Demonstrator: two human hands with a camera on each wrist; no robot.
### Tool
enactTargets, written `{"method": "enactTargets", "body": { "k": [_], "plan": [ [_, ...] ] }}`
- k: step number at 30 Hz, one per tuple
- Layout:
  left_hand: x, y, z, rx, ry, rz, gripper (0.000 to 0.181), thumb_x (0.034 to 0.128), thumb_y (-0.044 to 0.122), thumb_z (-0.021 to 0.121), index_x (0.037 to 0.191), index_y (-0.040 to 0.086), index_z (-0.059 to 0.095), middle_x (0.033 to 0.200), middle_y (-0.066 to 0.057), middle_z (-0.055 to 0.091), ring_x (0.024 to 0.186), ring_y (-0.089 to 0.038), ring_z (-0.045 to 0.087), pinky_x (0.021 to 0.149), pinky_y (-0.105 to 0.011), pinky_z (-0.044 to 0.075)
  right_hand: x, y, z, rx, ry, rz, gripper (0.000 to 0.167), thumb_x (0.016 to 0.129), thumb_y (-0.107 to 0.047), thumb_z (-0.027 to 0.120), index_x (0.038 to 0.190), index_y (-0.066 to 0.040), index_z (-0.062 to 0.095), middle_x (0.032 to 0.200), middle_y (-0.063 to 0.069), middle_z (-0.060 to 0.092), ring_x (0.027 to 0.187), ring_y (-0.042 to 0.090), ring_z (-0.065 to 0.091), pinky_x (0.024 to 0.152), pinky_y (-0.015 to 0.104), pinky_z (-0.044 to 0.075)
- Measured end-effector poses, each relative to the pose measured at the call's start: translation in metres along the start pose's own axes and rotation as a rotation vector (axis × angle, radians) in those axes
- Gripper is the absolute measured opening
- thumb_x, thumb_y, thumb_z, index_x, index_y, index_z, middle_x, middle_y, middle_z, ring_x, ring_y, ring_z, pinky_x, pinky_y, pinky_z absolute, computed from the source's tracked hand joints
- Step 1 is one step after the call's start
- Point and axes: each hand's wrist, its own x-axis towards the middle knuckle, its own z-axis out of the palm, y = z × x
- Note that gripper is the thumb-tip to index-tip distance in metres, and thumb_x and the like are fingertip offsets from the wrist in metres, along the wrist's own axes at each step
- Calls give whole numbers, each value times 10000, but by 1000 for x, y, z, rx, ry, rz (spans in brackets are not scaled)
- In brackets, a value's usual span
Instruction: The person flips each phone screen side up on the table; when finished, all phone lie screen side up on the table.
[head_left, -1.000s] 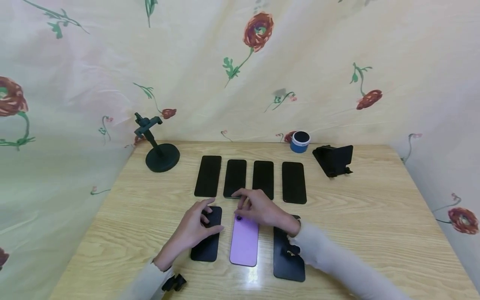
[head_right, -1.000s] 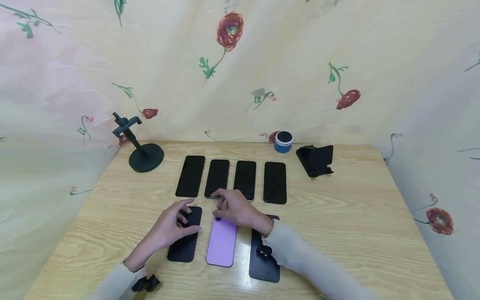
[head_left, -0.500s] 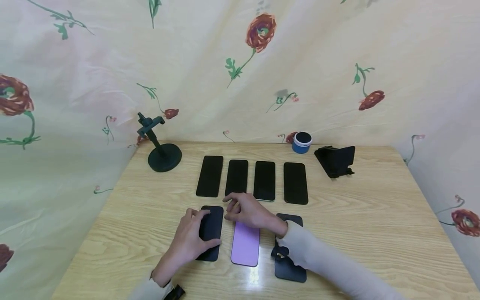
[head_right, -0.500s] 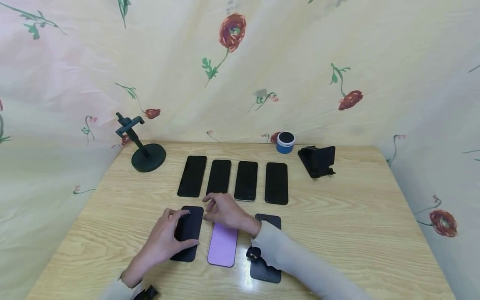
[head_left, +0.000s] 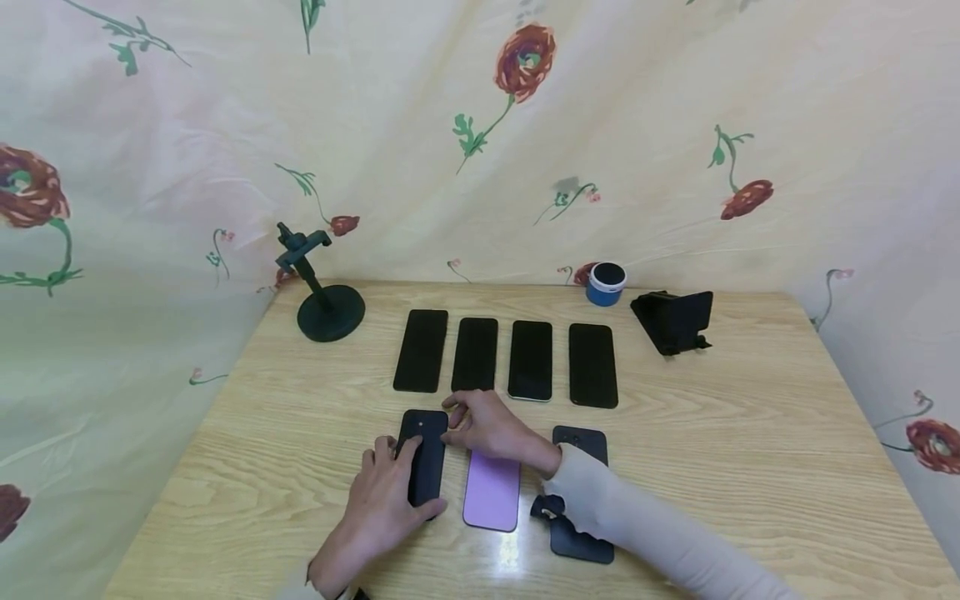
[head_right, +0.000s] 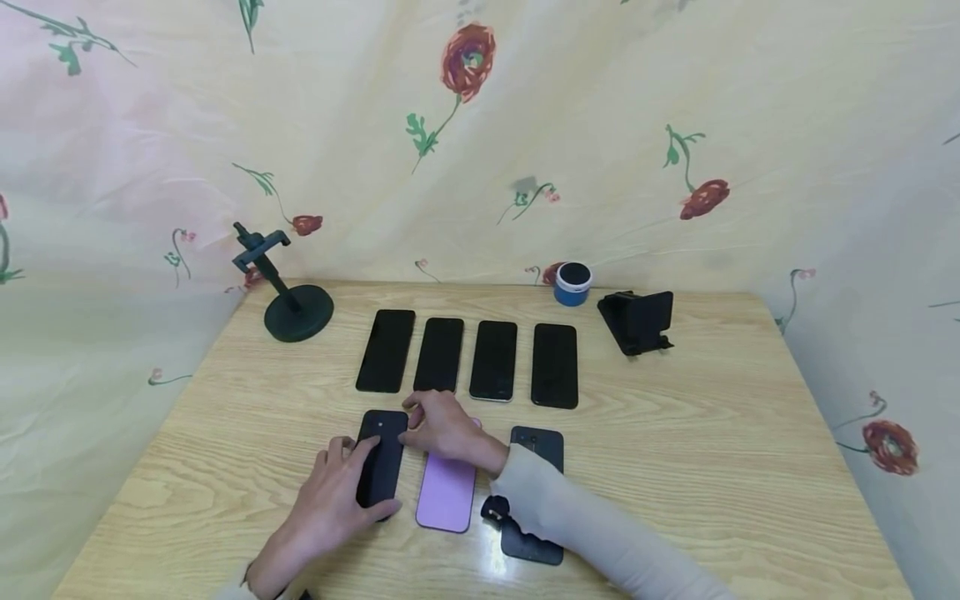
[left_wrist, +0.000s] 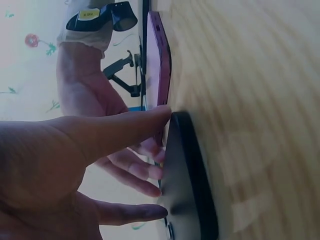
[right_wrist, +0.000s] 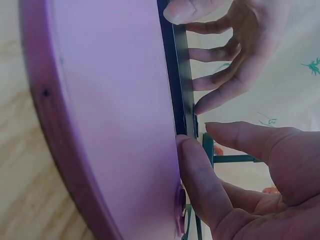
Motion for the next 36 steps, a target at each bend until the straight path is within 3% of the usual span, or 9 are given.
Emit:
{"method": "enactTargets", "body": {
  "k": [6,14,26,36],
  "plan": [
    [-3,3,2,-12,-9,-9,890,750,416,929,1472,60,550,1384,-310,477,1082,-386,510,738,-461,513,3,-2,3,-33,8,23,462,867,-117,836,1276,34,684,998,97,749,816,103,626,696,203,486],
    [-6,7,8,-28,14,-14,813,793,329,884,1470,36,540,1414,-332,433,1131,-431,453,736,-516,508,5,-2,6,-67,24,38,457,852,-122,851,1258,23,699,959,71,734,799,100,602,716,213,482],
    [-4,8,10,-33,7,-31,825,780,299,862,1483,20,533,1399,-328,445,1132,-420,441,727,-504,497,5,-2,11,-60,35,66,467,842,-115,857,1264,9,700,951,65,712,821,109,580,762,238,479],
    [-3,8,14,-16,70,-19,829,732,290,840,1452,-7,555,1368,-337,451,1113,-434,473,714,-511,524,3,-3,12,-43,39,75,465,832,-95,858,1260,-5,701,940,77,720,794,108,584,753,233,476]
  ]
}}
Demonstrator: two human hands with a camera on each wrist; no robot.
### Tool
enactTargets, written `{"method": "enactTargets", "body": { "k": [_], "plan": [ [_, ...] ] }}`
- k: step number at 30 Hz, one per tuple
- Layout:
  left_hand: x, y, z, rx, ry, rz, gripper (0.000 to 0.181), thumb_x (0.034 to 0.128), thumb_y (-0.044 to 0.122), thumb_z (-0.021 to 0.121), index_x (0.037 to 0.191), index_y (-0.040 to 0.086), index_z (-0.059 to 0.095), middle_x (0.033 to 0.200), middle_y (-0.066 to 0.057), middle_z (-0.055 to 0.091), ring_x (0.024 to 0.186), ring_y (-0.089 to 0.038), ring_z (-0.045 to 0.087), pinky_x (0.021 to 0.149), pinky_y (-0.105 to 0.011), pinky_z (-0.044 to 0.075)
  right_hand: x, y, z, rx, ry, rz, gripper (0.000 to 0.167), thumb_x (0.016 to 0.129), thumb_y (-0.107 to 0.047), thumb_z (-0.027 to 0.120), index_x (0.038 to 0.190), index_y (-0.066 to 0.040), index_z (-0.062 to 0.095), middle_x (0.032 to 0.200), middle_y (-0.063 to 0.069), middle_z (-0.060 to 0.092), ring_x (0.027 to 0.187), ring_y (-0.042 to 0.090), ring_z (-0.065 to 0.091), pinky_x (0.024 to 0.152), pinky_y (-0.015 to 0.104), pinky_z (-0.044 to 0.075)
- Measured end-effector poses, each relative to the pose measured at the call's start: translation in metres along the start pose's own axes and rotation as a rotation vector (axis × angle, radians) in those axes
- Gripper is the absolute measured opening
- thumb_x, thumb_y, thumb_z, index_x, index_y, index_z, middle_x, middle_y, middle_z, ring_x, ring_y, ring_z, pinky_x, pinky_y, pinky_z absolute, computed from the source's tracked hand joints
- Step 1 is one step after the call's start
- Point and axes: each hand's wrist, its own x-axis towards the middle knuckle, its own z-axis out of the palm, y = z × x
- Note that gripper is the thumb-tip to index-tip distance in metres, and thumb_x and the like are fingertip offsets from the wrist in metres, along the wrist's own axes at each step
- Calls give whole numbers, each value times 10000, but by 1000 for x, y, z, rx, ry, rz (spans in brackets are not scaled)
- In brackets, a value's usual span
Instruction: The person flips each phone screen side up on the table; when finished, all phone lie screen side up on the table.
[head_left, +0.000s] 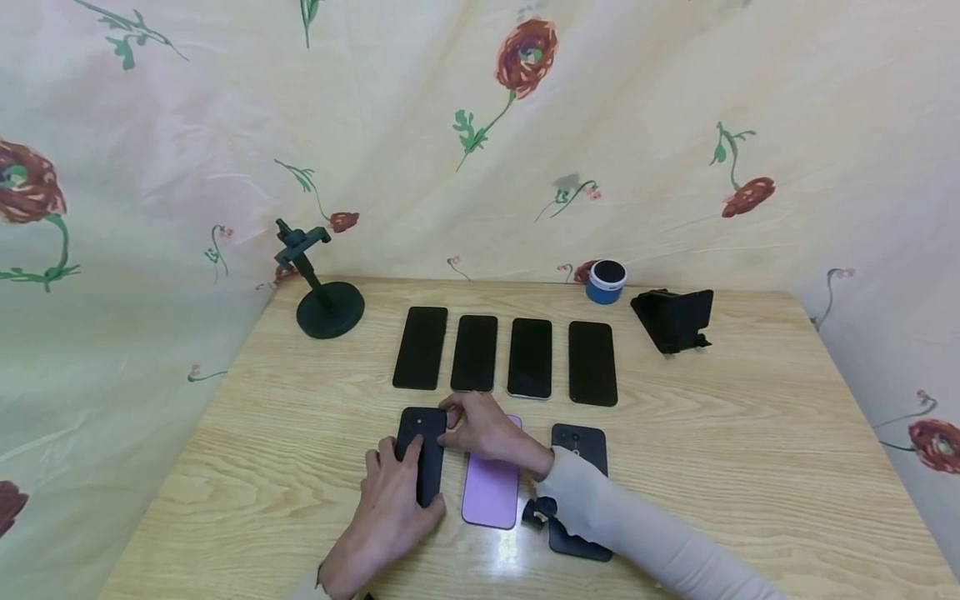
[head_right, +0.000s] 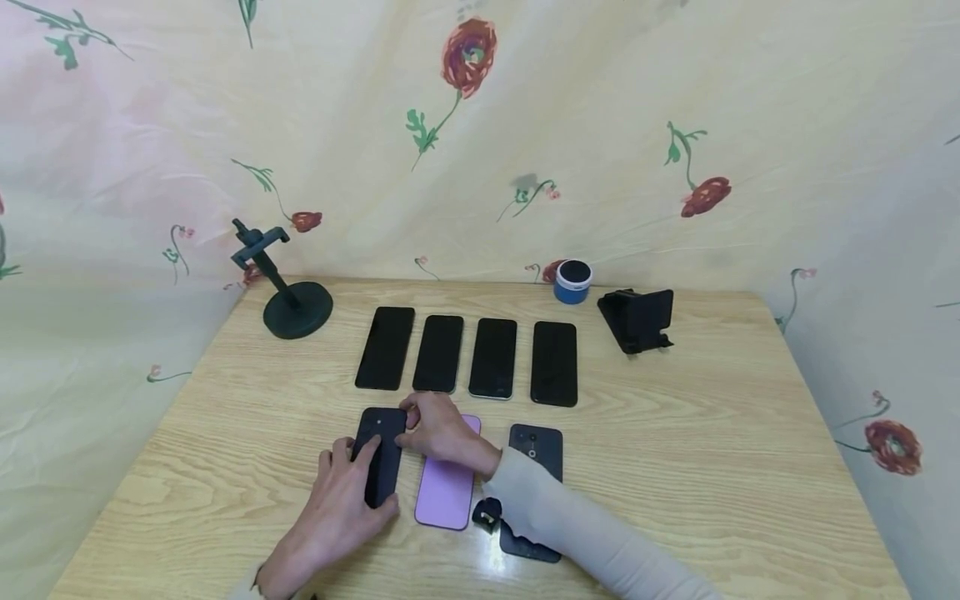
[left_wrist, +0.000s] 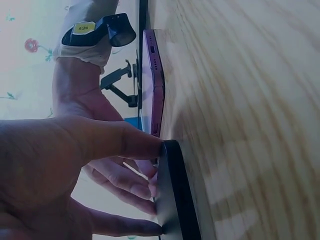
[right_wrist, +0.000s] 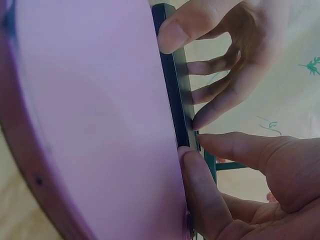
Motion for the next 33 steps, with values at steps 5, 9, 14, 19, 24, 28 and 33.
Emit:
{"method": "enactTargets", "body": {
  "k": [5,9,14,19,24,28,33],
  "plan": [
    [0,-1,3,1,23,-1,843,717,301,825,1450,-21,558,1356,-329,449,1108,-434,483,732,-495,544,-1,0,-1,30,-16,-3,486,827,-27,837,1286,1,679,953,98,710,744,100,619,709,222,480],
    [1,-1,2,-10,17,-2,851,711,298,820,1452,-26,555,1335,-318,461,1101,-419,483,724,-473,539,-1,1,-2,59,-34,10,504,823,27,807,1304,-4,659,974,101,703,738,96,655,701,219,483],
    [1,-4,1,-30,30,20,847,710,299,815,1448,-27,559,1322,-317,480,1093,-408,502,776,-460,547,-2,1,-3,89,-33,17,519,810,76,766,1307,-6,639,998,114,699,763,114,679,690,218,497],
    [0,-7,0,-36,59,54,836,701,306,808,1439,-7,571,1304,-299,521,1077,-382,524,848,-438,529,-4,1,-3,102,-17,17,507,818,59,772,1304,-13,642,1009,120,702,780,121,683,691,224,514],
    [0,-6,-2,-63,35,62,827,711,306,805,1451,26,565,1308,-274,537,1061,-344,524,843,-421,514,-7,3,-6,133,-3,23,494,830,50,780,1302,-21,649,1022,114,713,787,115,676,726,232,515],
    [1,-6,-5,-101,-14,51,825,737,308,805,1476,50,547,1337,-254,536,1069,-320,525,841,-421,511,-9,6,-8,196,7,21,481,849,55,771,1307,-20,645,1046,127,714,822,154,708,733,237,512],
    [1,-5,-9,-125,-45,50,801,771,324,783,1489,67,539,1396,-230,547,1103,-292,557,889,-436,509,-13,7,-10,299,-5,29,486,892,61,741,1356,-17,617,1117,156,702,957,244,768,800,250,540]
  ]
}}
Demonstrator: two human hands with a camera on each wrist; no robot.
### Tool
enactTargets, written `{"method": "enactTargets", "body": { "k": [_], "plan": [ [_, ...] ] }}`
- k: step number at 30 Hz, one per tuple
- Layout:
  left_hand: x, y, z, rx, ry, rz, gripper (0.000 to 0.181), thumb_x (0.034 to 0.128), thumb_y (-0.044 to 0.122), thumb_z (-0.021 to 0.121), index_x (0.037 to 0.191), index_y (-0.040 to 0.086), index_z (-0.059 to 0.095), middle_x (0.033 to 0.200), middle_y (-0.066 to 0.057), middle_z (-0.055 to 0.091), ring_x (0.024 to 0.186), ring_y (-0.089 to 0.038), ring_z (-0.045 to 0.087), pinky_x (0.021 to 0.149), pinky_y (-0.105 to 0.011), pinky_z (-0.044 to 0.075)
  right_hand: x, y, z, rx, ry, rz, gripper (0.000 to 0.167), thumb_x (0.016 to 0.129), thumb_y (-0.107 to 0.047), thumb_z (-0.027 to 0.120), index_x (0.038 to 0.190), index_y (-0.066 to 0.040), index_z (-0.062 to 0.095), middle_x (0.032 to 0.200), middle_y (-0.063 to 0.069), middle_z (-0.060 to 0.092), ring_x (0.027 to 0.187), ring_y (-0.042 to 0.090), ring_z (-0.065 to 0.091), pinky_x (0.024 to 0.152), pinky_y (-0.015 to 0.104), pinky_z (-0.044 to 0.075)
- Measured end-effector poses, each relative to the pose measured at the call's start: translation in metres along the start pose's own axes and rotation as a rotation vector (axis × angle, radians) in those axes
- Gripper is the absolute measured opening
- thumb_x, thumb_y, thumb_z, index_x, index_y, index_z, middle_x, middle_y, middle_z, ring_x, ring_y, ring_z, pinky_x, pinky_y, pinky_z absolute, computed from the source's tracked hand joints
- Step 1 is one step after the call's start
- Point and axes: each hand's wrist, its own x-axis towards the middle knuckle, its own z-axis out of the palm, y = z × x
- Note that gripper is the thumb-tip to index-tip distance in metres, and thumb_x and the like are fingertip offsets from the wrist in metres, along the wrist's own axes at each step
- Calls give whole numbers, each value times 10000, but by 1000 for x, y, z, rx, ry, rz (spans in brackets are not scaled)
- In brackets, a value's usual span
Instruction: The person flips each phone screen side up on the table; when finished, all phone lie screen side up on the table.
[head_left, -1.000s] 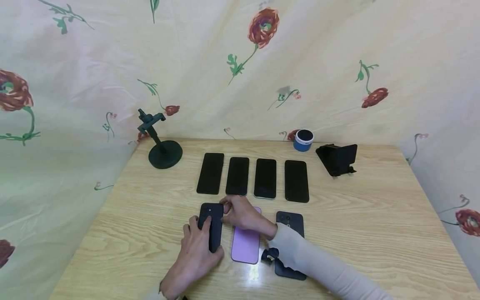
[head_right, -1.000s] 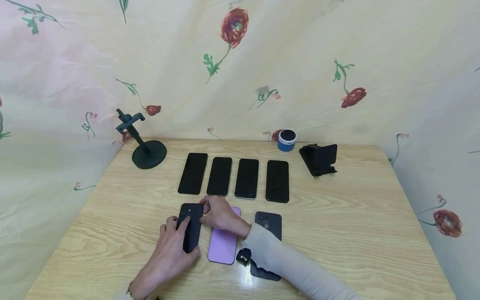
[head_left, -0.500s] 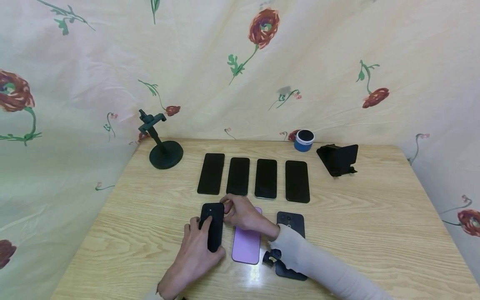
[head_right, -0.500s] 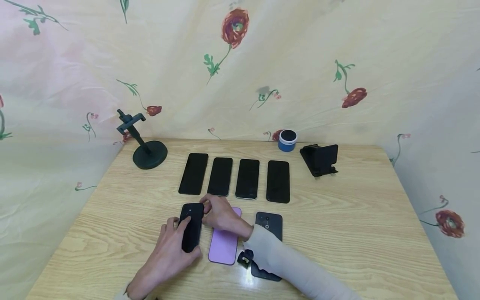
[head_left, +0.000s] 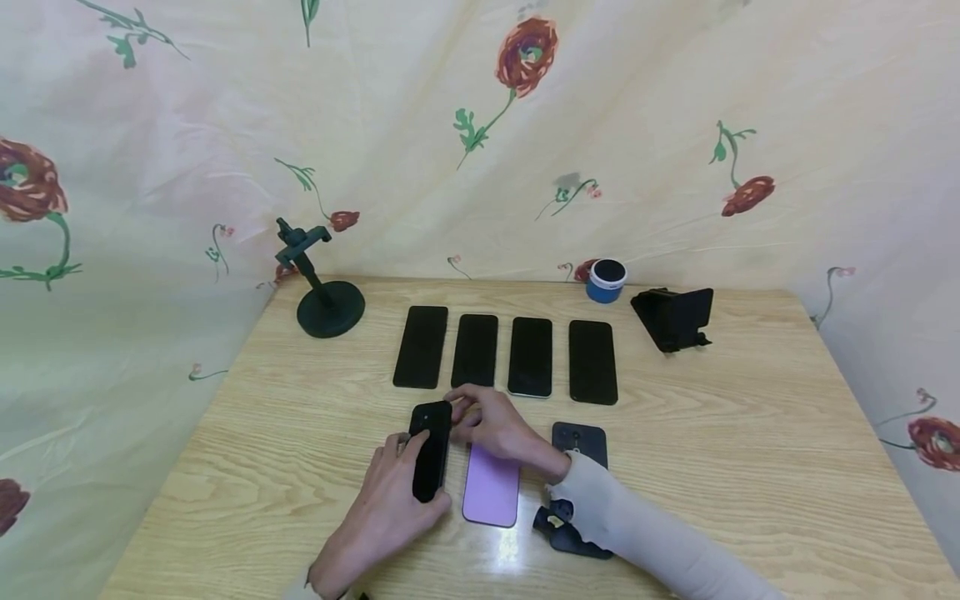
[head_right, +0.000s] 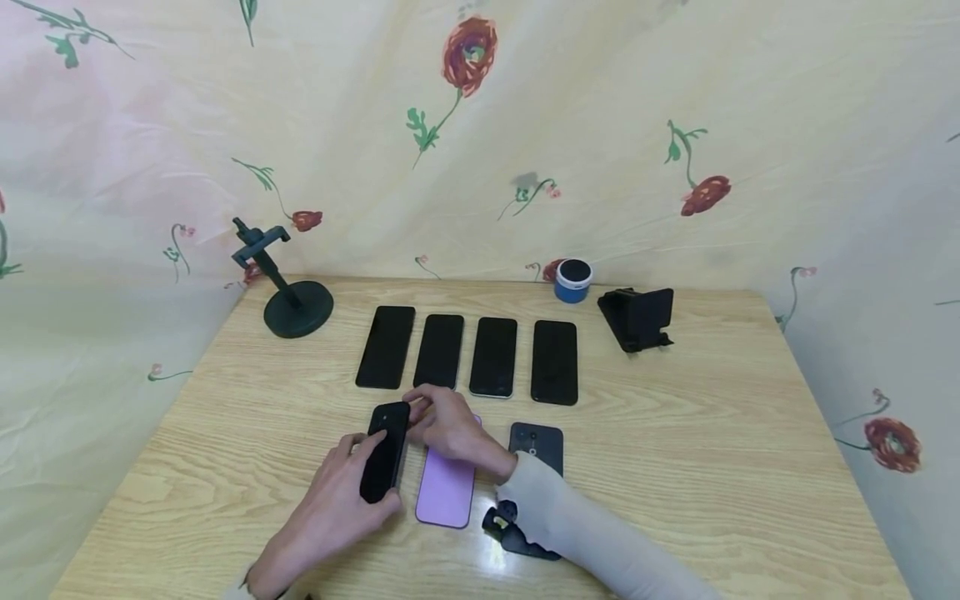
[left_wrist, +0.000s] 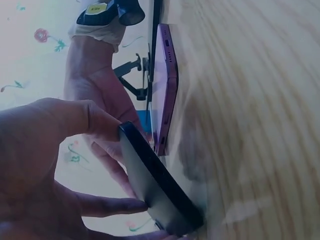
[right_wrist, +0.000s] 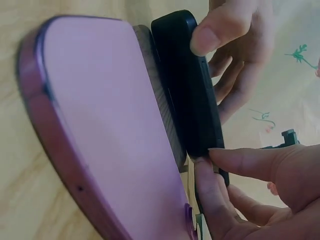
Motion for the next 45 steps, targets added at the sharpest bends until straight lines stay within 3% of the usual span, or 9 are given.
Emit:
{"method": "enactTargets", "body": {
  "k": [6,16,21,31,41,45],
  "plan": [
    [3,1,-2,-57,-7,47,766,794,292,758,1491,68,535,1353,-148,605,1070,-219,611,895,-408,532,0,0,1,55,3,6,546,897,93,710,1417,-8,579,1187,183,680,1072,305,764,916,318,559],
    [7,0,-7,-145,-14,80,663,828,222,724,1457,96,558,1295,-74,644,1038,-190,626,856,-367,533,0,3,3,74,-5,35,611,899,34,758,1471,9,543,1252,216,688,1108,347,747,1023,457,566],
    [10,-3,-12,-246,-51,88,616,873,144,700,1470,113,552,1319,-83,666,986,-143,650,786,-293,553,-2,3,2,62,-3,31,627,903,-27,783,1474,35,533,1267,201,705,1073,305,764,1062,475,538],
    [15,-10,-17,-458,-46,74,540,869,14,689,1387,129,589,1183,-118,709,818,-91,703,681,-227,595,-3,3,4,32,41,27,601,874,-78,826,1422,0,591,1313,190,691,972,236,762,891,360,599],
    [18,-17,-19,-532,-36,75,609,887,-30,689,1458,128,547,1199,-202,722,833,-122,724,700,-232,595,-2,2,3,-19,80,36,587,854,-147,857,1379,-24,623,1305,191,659,836,161,716,728,261,550],
    [20,-21,-21,-532,-39,47,587,901,-23,690,1452,126,554,1184,-184,742,837,-120,723,707,-227,591,-1,1,4,-65,89,22,589,837,-169,873,1356,-16,640,1282,201,676,787,138,702,694,251,547]
  ]
}}
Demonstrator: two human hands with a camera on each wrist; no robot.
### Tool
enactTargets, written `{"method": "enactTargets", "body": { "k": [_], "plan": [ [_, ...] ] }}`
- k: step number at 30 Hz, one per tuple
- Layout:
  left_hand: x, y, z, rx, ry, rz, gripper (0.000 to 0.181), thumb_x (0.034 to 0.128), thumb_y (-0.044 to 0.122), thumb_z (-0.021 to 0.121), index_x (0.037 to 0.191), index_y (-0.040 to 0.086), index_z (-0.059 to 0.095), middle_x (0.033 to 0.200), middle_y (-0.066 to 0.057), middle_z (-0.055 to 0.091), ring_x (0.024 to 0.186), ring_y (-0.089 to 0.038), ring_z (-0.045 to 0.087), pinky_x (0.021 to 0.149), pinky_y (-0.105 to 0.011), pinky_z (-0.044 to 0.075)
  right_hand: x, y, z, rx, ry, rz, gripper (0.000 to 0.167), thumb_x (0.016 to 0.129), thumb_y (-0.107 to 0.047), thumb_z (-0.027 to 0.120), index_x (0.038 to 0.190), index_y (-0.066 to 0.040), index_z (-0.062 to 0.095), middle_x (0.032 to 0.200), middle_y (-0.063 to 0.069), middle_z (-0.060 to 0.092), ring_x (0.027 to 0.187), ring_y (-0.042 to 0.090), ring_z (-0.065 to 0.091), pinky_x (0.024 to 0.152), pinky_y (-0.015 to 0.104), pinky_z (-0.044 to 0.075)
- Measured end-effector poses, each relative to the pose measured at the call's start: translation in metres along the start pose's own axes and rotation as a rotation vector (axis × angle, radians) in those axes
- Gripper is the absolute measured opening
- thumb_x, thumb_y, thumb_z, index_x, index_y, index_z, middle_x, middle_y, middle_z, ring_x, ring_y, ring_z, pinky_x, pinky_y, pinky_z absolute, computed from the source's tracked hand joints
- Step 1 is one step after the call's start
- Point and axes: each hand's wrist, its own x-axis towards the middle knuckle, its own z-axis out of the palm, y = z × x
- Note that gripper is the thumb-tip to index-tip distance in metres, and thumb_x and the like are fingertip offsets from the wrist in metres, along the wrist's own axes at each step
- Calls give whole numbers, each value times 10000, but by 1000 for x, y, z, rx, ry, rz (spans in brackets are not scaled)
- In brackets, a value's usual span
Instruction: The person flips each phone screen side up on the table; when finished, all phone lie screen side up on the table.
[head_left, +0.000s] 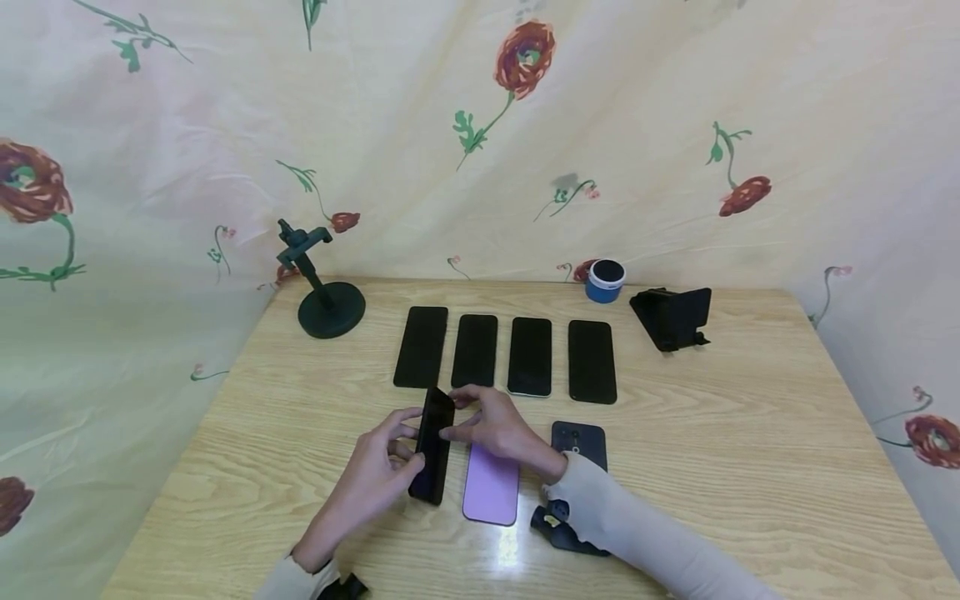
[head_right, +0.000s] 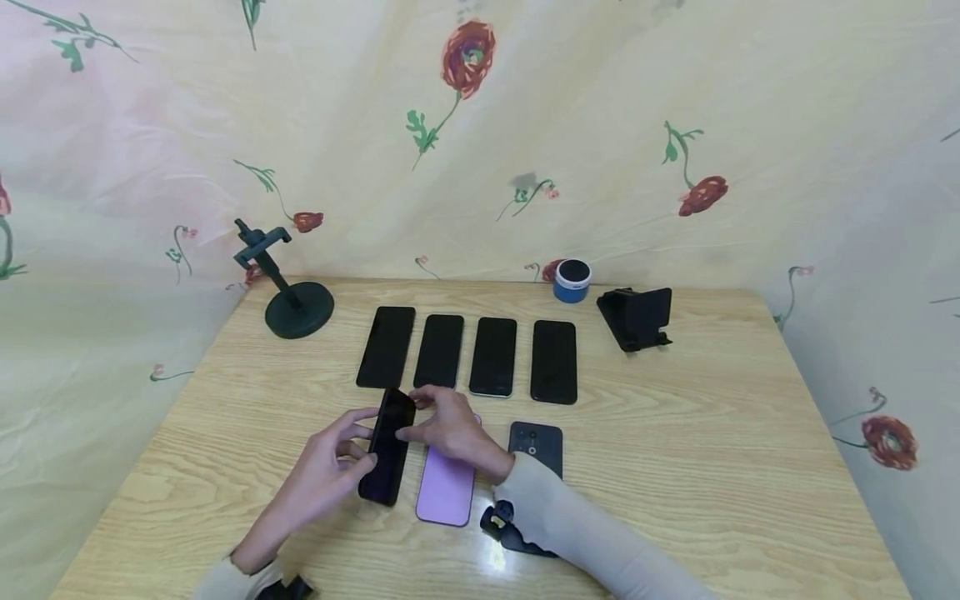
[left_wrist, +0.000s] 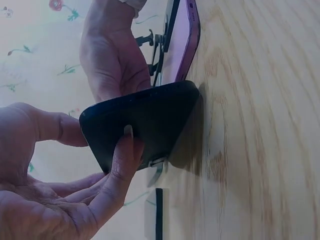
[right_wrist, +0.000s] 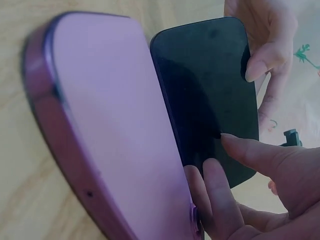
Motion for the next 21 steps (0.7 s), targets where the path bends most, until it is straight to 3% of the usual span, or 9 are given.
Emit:
{"method": "enactTargets", "body": {
  "k": [5,13,21],
  "plan": [
    [2,-2,-5,32,30,-21,509,919,-9,703,1406,102,604,1090,-112,779,841,-104,715,729,-218,577,3,-3,2,-73,19,-1,587,814,-181,892,1325,-8,662,1243,199,700,765,131,671,722,272,540],
    [4,-7,-12,72,61,-32,414,894,-9,741,1301,47,686,992,-73,702,799,-97,679,676,-220,551,6,-5,5,-179,71,35,531,793,-212,912,1269,-83,714,1164,112,723,1053,239,644,889,368,514],
    [7,-14,-14,136,49,-76,421,903,3,733,1319,48,683,985,-66,679,798,-113,648,662,-231,512,10,-7,5,-215,76,22,465,793,-181,908,1212,-69,742,1098,96,709,1017,223,623,895,380,510]
  ]
}}
